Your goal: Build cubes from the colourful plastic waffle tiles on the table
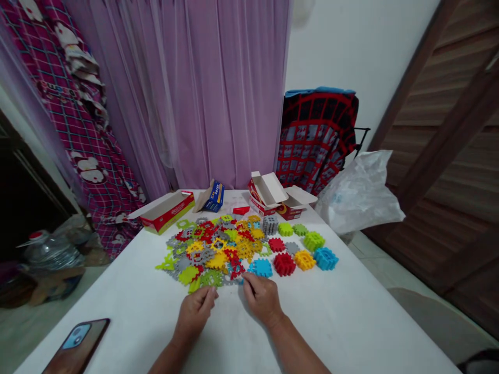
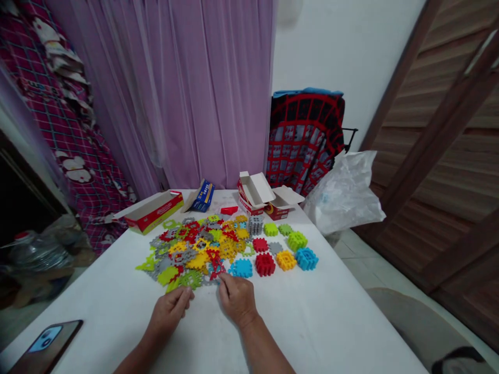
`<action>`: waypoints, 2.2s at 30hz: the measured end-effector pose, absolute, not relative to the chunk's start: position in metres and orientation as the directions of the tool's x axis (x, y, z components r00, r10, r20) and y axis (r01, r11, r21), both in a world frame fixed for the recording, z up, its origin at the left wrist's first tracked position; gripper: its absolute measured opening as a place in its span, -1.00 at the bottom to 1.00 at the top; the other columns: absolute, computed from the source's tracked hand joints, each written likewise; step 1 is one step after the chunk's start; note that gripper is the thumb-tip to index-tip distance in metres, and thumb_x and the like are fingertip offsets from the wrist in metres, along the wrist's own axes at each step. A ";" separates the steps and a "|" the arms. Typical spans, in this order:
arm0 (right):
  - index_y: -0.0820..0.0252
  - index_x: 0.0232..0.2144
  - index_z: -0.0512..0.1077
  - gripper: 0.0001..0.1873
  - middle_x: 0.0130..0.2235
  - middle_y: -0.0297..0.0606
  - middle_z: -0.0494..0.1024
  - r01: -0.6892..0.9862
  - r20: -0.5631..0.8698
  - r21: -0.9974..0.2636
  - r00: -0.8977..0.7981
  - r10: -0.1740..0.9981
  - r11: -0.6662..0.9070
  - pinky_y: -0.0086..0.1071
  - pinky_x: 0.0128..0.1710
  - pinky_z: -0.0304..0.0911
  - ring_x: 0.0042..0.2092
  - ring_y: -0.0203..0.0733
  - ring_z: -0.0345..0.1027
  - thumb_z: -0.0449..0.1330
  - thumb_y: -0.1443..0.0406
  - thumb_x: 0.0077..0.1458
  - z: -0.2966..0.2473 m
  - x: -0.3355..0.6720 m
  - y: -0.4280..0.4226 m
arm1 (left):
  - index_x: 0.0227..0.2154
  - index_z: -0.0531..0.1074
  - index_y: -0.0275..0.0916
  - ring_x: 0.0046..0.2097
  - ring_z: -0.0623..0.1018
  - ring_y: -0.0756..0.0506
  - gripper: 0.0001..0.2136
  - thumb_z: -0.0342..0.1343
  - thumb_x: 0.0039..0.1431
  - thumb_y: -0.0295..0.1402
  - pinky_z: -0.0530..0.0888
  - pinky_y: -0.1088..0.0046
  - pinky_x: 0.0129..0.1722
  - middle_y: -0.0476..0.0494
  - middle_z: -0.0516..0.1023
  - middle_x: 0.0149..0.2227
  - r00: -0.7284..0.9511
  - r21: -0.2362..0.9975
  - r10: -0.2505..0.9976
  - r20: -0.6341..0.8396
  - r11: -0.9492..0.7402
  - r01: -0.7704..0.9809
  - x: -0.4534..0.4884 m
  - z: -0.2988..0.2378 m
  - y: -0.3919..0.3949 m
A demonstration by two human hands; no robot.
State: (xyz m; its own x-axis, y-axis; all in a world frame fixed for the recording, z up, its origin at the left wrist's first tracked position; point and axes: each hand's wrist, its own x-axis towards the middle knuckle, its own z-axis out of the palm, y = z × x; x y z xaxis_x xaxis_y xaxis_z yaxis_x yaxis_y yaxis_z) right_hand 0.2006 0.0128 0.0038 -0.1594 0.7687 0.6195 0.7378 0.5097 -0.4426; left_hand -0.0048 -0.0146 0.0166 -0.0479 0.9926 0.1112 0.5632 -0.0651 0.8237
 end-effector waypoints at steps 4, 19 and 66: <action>0.13 -0.25 0.54 -0.68 -0.41 -0.24 0.62 0.708 0.637 -0.436 -0.194 0.746 0.556 -0.47 -0.33 0.30 -0.40 -0.26 0.49 -0.03 0.33 0.18 0.005 0.188 0.017 | -0.56 0.46 -0.17 -0.60 0.44 -0.02 -0.59 -0.10 0.17 -0.01 0.34 0.54 -0.60 0.00 0.45 -0.63 -0.034 0.789 0.990 0.134 -0.086 0.608 -0.002 0.018 -0.014; 0.13 -0.28 0.54 -0.71 -0.43 -0.26 0.62 0.596 0.678 -0.529 -0.131 0.723 0.604 -0.46 -0.36 0.32 -0.43 -0.26 0.49 0.00 0.34 0.20 0.009 0.193 0.018 | -0.10 0.51 -0.16 0.00 0.51 -0.16 -0.72 -0.02 0.21 -0.34 0.39 0.31 0.03 -0.19 0.56 -0.03 0.186 0.121 0.932 0.311 -0.233 0.965 -0.046 0.087 0.101; 0.15 -0.24 0.53 -0.75 -0.36 -0.25 0.63 0.585 0.660 -0.592 -0.042 0.750 0.553 -0.46 -0.31 0.34 -0.37 -0.24 0.50 0.05 0.29 0.17 0.003 0.194 0.016 | -0.38 0.42 -0.22 -0.51 0.53 -0.01 -0.70 0.20 -0.01 -0.07 0.39 0.53 -0.53 -0.05 0.56 -0.52 -0.188 0.974 0.978 -0.088 0.124 0.191 -0.038 0.074 0.061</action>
